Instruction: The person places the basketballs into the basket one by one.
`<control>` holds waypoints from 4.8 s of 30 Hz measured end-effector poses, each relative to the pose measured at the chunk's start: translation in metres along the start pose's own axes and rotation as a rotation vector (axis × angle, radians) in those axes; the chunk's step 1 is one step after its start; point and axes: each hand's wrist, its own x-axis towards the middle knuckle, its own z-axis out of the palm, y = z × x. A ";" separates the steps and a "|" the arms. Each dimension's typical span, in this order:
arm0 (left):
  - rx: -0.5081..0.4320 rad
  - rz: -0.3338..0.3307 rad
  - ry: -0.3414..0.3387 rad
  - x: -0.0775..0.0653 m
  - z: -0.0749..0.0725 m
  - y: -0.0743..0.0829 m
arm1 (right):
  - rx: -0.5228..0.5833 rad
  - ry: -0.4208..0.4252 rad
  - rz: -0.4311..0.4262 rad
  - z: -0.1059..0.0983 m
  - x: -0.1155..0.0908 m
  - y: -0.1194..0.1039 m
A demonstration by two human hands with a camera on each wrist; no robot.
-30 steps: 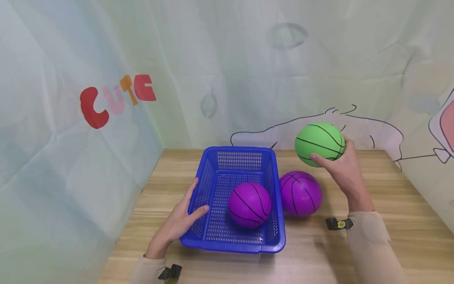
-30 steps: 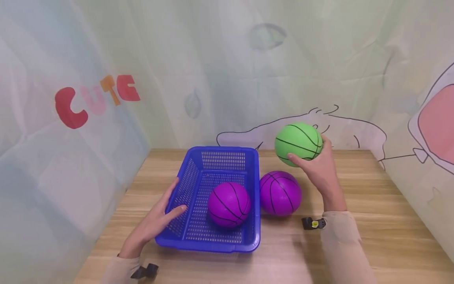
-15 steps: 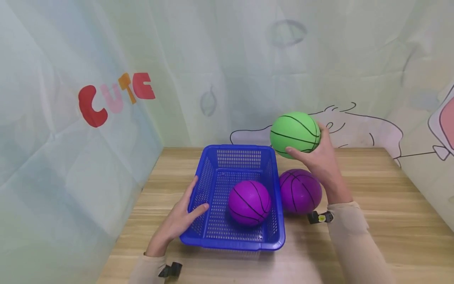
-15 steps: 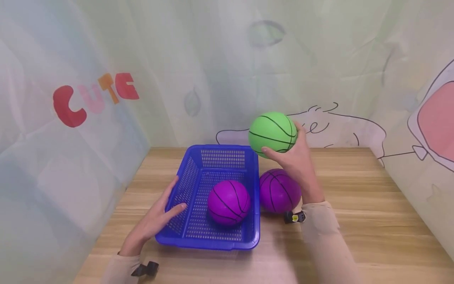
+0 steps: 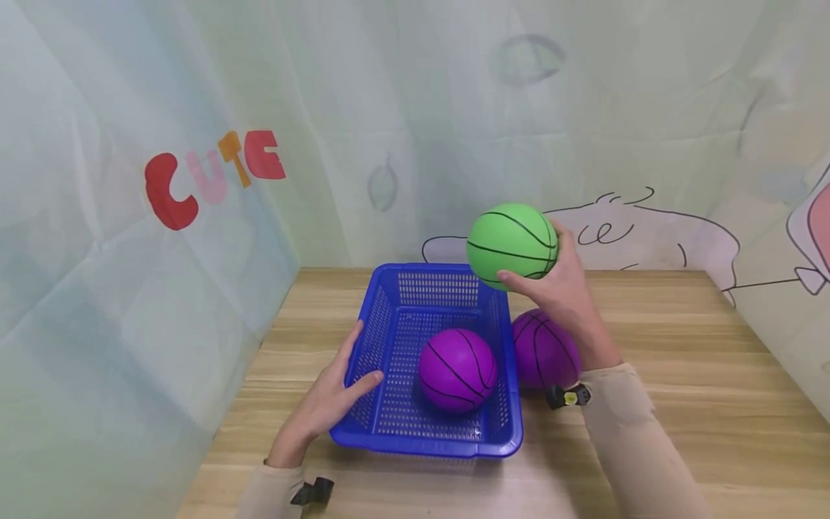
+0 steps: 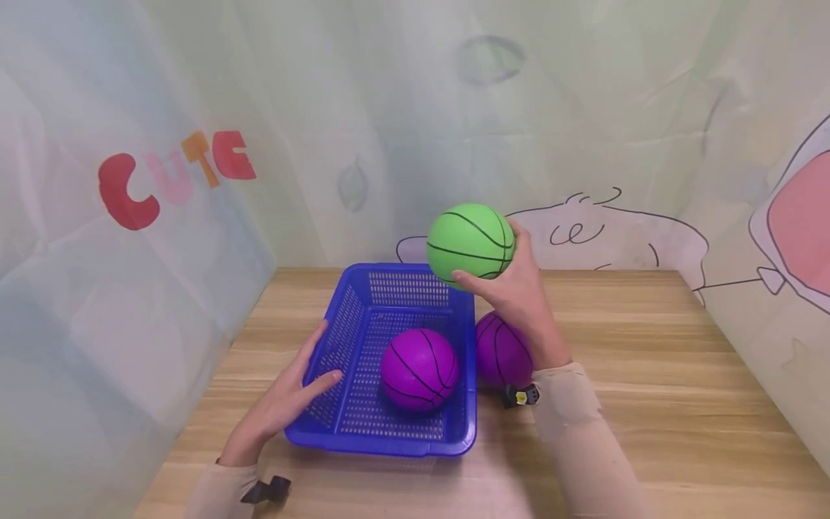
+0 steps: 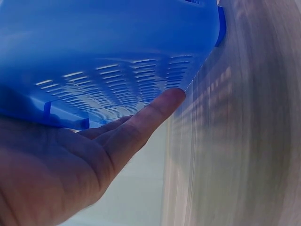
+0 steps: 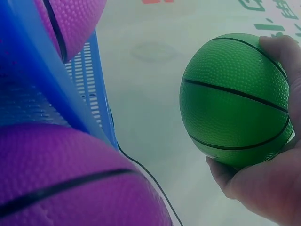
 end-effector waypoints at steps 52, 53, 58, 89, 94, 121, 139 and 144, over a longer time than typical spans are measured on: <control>0.002 -0.005 0.005 -0.002 0.001 0.002 | -0.040 -0.265 0.136 0.041 0.013 0.029; 0.001 -0.008 0.004 -0.002 0.001 0.002 | -0.043 -0.270 0.135 0.041 0.013 0.030; -0.003 -0.016 0.001 -0.002 0.000 0.002 | -0.070 -0.297 0.125 0.043 0.011 0.033; 0.000 -0.014 0.005 0.000 0.001 -0.001 | -0.287 -0.366 0.103 0.051 0.012 0.033; -0.003 -0.011 0.004 0.000 0.001 -0.001 | -0.330 -0.375 0.100 0.051 0.011 0.032; -0.013 -0.012 -0.003 0.000 -0.002 0.000 | -0.408 -0.329 0.103 0.048 0.011 0.023; -0.021 -0.018 -0.006 -0.002 0.001 -0.002 | -0.284 -0.216 0.099 0.015 -0.005 0.009; -0.035 -0.021 -0.007 -0.002 0.001 -0.002 | -0.287 -0.189 0.103 -0.001 -0.011 0.008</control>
